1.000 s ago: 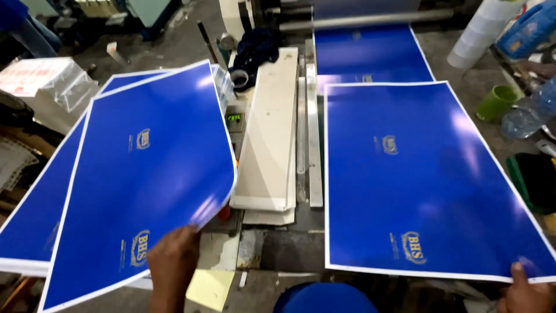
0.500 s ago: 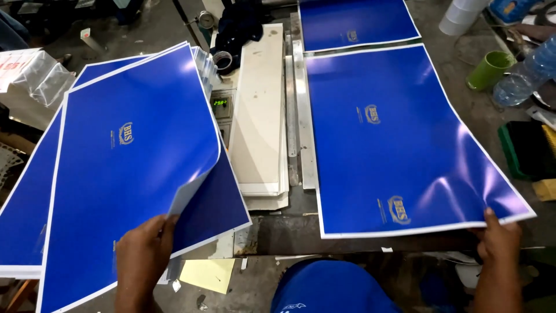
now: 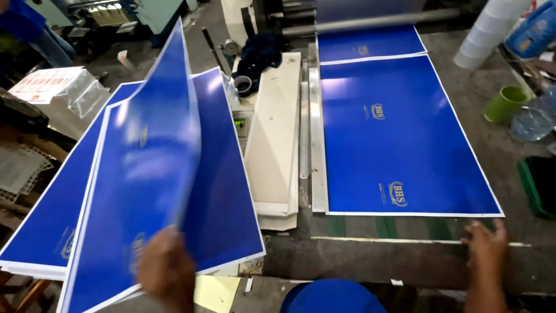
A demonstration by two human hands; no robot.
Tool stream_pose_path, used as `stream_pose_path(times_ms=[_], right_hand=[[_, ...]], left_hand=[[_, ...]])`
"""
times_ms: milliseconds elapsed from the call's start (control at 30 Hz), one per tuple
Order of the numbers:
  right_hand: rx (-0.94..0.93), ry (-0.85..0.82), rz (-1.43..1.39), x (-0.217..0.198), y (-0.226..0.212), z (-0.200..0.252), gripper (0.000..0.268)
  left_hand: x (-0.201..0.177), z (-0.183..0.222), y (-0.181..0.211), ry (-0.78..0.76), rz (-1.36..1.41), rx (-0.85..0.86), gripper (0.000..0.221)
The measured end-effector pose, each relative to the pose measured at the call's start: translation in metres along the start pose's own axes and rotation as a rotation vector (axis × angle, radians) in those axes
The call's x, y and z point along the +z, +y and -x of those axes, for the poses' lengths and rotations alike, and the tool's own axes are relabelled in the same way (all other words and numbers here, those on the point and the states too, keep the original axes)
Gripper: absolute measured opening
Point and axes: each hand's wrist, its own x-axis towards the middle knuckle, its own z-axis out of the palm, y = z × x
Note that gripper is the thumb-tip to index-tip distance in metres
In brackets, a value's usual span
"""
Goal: Picking up large blue printed sheets from a machine and stacking them into a pile.
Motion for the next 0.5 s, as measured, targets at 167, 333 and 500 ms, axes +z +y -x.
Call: stream_pose_path(times_ms=[167,333,500], right_hand=[[-0.042,-0.581,0.053,0.070,-0.046,0.115,0.044],[-0.091,-1.257,-0.084,0.137,-0.039,0.184,0.054],[0.461,-1.433,-0.494,0.151,-0.020,0.212,0.046]], left_hand=[[0.069,0.055,0.069,-0.350,0.419,0.182,0.034],[0.082,0.094,0.135,-0.685,0.479,0.155,0.033],[0.071,0.103,0.149,-1.053,0.569,0.287,0.044]])
